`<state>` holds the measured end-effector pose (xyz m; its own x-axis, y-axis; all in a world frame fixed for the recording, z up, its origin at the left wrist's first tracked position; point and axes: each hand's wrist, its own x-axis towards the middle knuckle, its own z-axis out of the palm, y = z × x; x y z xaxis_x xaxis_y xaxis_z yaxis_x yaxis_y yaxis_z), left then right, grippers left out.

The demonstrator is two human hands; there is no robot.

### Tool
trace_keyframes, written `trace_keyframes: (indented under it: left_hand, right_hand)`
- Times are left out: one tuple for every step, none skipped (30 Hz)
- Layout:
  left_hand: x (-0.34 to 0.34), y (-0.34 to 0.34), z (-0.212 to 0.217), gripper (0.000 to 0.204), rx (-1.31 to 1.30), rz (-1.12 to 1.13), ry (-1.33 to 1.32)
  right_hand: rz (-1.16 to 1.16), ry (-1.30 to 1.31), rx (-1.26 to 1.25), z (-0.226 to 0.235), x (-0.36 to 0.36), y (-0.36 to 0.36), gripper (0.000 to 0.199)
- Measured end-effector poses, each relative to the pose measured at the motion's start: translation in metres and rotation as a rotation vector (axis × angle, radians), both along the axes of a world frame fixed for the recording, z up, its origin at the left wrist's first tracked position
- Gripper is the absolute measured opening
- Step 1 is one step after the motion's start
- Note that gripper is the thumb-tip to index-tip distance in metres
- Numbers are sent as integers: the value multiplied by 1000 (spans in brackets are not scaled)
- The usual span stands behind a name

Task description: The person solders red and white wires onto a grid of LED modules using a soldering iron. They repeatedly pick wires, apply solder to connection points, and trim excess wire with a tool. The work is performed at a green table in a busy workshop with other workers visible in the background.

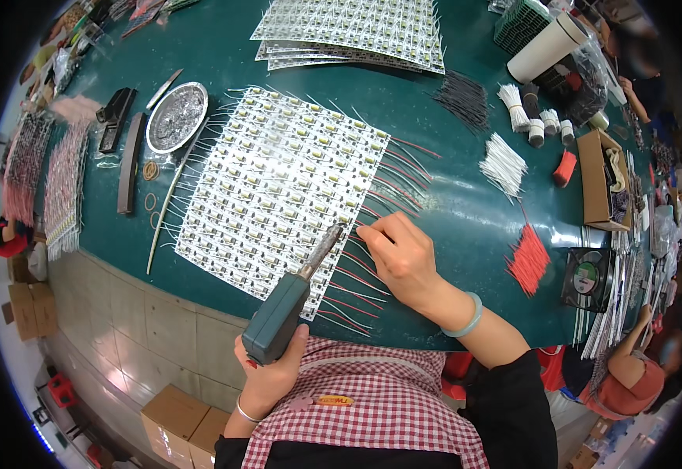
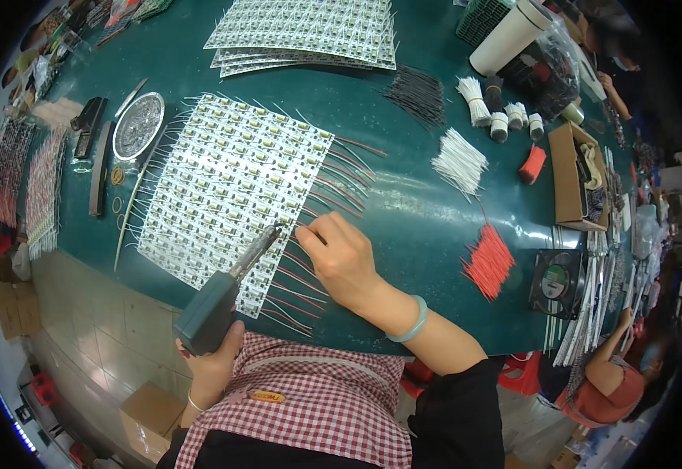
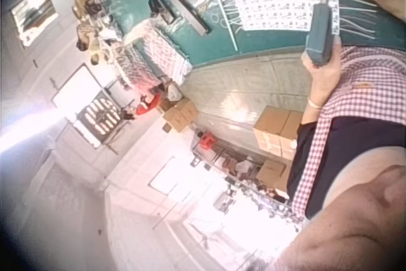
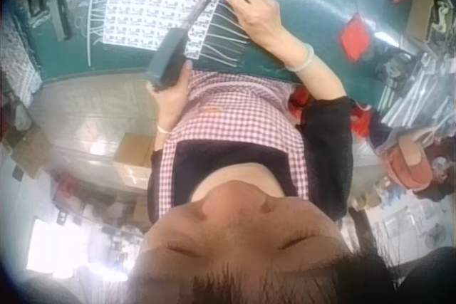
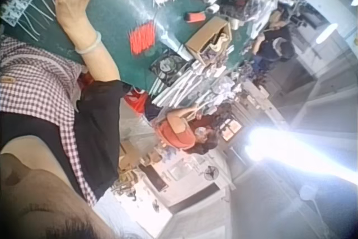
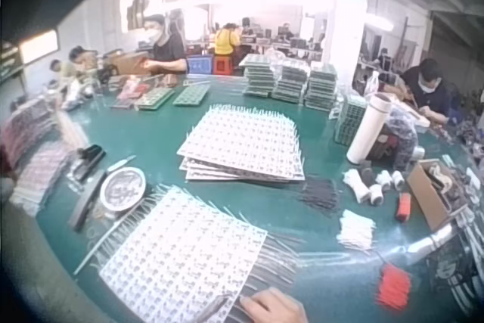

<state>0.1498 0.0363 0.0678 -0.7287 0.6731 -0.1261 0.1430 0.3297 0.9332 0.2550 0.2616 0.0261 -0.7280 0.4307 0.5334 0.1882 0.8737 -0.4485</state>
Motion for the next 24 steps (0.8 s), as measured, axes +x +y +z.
trace_keyframes:
  left_hand:
    - [1, 0, -2, 18, 16, -23, 101]
    - [1, 3, 1, 18, 26, -30, 69]
    - [1, 8, 6, 17, 36, -36, 36]
    - [0, 11, 9, 16, 47, -44, 2]
    - [-1, 12, 9, 16, 44, -60, 15]
    - [-2, 13, 10, 17, 42, -76, 27]
    - [-2, 13, 10, 17, 40, -92, 40]
    - [-3, 14, 10, 17, 47, -88, 26]
    - [-2, 14, 9, 17, 54, -83, 12]
    - [-3, 15, 8, 17, 62, -77, 0]
    - [-3, 15, 7, 17, 67, -73, 6]
    - [-2, 15, 6, 17, 72, -69, 11]
    - [-2, 15, 4, 17, 77, -66, 15]
    - [-2, 15, 4, 17, 75, -78, 35]
    - [-3, 16, 4, 17, 73, -90, 55]
    - [-4, 17, 5, 17, 70, -102, 76]
    - [-4, 17, 7, 17, 64, -104, 83]
    - [-4, 18, 8, 17, 58, -107, 89]
    - [-4, 19, 10, 16, 51, -108, 95]
    - [-3, 19, 10, 16, 62, -97, 95]
    - [-2, 20, 11, 16, 74, -86, 95]
    - [-2, 20, 11, 16, 86, -76, 96]
    - [-2, 19, 13, 16, 68, -88, 102]
    - [-3, 18, 15, 16, 49, -99, 109]
  right_hand:
    - [1, -5, 0, 0, 0, 0, 19]
    - [2, -9, 0, 0, -1, 0, 19]
    - [3, -14, 0, 0, -1, 0, 19]
    - [8, -17, -4, 0, -1, 0, 20]
    - [13, -21, -9, 1, -1, 1, 22]
    - [18, -25, -13, 1, 0, 2, 24]
    - [16, -24, -11, 0, 0, 1, 22]
    - [14, -23, -9, -1, 0, 1, 20]
    - [11, -23, -7, -1, 0, 1, 18]
    - [11, -23, -7, -1, 0, 1, 18]
    - [11, -24, -8, -1, -1, 1, 18]
    - [11, -24, -8, -1, -1, 1, 18]
    - [14, -20, -10, 0, -1, 1, 19]
    - [17, -16, -13, 1, -1, 1, 21]
    - [20, -12, -15, 1, -1, 2, 23]
    - [21, -17, -15, 1, -1, 2, 23]
    - [23, -22, -15, 1, 0, 2, 22]
    - [24, -26, -16, 1, 0, 3, 22]
    - [21, -31, -12, 1, 0, 2, 21]
    - [18, -36, -9, 1, 0, 2, 20]
    - [16, -41, -5, 1, 0, 1, 19]
    - [15, -41, -7, 1, 0, 1, 19]
    - [14, -41, -8, 1, -1, 1, 19]
    - [13, -41, -10, 2, -1, 1, 19]
